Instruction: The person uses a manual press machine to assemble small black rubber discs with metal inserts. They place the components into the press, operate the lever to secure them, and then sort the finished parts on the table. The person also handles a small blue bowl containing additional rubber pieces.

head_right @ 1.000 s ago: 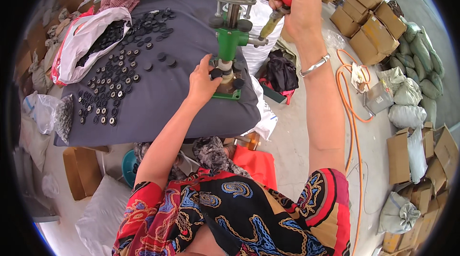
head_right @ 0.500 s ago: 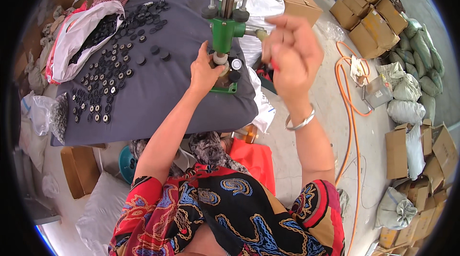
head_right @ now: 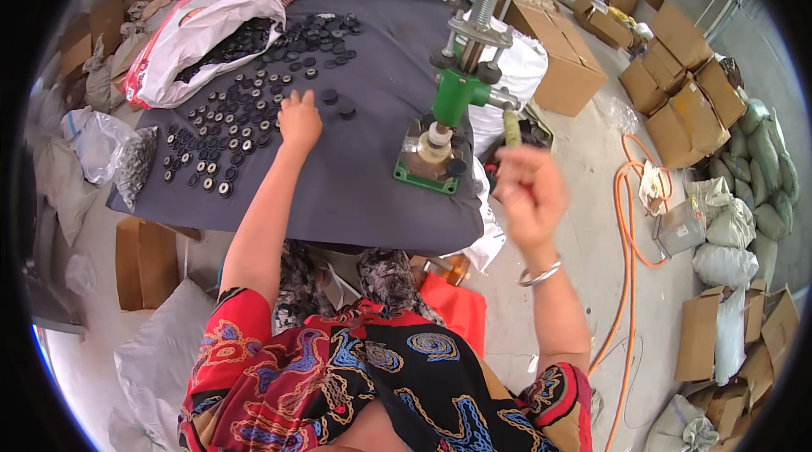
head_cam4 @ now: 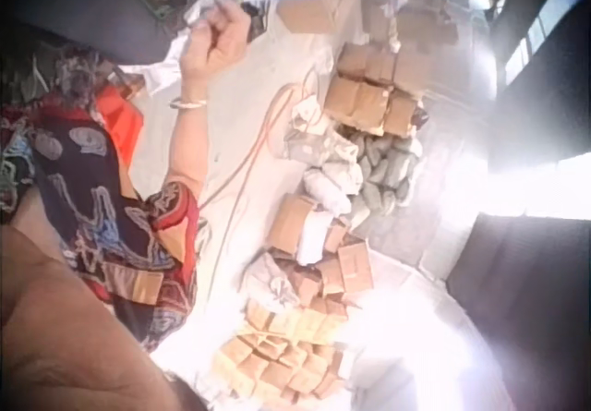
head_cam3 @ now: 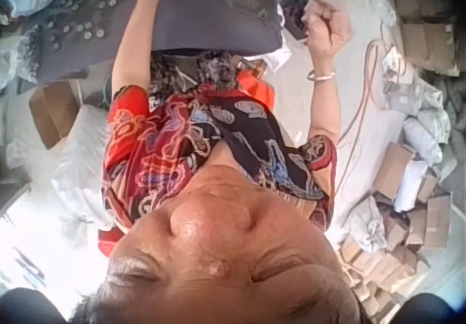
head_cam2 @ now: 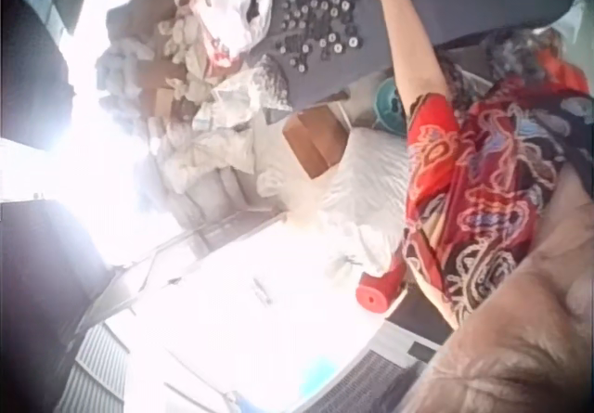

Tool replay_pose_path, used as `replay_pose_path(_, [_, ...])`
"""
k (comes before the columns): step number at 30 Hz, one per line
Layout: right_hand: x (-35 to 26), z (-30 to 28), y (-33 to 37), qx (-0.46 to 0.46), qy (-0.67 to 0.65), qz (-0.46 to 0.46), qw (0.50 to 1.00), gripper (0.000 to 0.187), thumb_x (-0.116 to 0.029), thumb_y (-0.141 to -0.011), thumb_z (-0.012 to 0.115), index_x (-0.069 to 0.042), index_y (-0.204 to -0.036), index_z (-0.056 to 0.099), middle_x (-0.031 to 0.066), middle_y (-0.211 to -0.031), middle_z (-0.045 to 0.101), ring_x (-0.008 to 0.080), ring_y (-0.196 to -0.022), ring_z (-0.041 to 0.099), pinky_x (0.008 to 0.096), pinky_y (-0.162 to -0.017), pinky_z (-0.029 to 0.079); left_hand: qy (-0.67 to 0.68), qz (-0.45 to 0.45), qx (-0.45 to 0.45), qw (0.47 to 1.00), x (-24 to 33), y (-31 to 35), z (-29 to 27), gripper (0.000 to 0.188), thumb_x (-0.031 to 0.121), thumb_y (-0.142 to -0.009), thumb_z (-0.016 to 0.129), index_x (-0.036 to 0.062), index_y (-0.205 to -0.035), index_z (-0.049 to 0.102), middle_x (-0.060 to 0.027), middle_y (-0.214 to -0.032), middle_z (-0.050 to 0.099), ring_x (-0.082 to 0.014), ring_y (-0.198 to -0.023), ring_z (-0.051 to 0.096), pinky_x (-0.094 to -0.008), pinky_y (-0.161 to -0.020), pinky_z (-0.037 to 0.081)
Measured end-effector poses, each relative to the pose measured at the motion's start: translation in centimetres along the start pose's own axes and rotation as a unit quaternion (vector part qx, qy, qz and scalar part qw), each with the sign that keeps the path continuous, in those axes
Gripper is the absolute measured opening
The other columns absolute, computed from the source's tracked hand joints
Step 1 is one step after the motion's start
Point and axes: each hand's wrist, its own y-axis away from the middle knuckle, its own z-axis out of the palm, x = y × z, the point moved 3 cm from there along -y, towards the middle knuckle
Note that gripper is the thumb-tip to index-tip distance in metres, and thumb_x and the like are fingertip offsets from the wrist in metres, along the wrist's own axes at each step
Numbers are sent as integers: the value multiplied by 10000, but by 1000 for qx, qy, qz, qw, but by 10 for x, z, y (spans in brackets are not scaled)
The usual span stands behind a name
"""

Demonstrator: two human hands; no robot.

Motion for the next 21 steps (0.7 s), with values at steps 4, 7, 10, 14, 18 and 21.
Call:
replay_pose_path(4, [-5,-13,-71,-4,-160,56,986,375,-95,-776,509,109,-1085,565,46,-630,503,114,-542,460,257,-564,404,-27,39,-94,994,5,8,5,185,77,-807,577,70,-977,649,-145,-1033,622,-324,-997,587,-428,-822,471])
replay_pose_path(7, [-4,-22,-107,11,-162,81,983,387,-108,-792,495,118,-1102,553,51,-611,483,121,-539,446,268,-564,405,69,60,-46,995,15,30,-6,221,56,-770,623,82,-985,667,-126,-960,629,-329,-954,590,-428,-798,489])
replay_pose_path(10, [0,-31,-130,-2,-190,113,975,372,-105,-814,483,117,-1105,554,56,-604,478,131,-539,445,278,-565,410,166,32,-19,985,23,47,-19,293,37,-730,687,98,-1017,682,-113,-975,647,-332,-956,587,-426,-812,508])
replay_pose_path(14, [8,-31,-154,3,-199,119,973,341,-90,-835,477,111,-1095,566,58,-601,473,132,-518,423,295,-552,413,191,11,-31,981,15,50,-15,349,70,-728,717,93,-1070,651,-130,-1026,661,-322,-976,590,-419,-839,497])
replay_pose_path(18, [13,-27,-164,4,-203,124,971,340,-105,-870,468,107,-1126,541,44,-617,443,131,-544,416,294,-564,389,333,-27,-94,938,59,53,-39,534,73,-717,754,71,-1217,566,-170,-997,670,-292,-881,651,-379,-781,513])
replay_pose_path(21, [23,-37,-167,28,-203,134,970,314,-124,-857,482,80,-1089,542,48,-609,458,134,-514,424,285,-521,391,413,19,-136,900,114,58,-56,575,65,-712,753,65,-1248,544,-175,-1014,664,-290,-845,651,-374,-758,514])
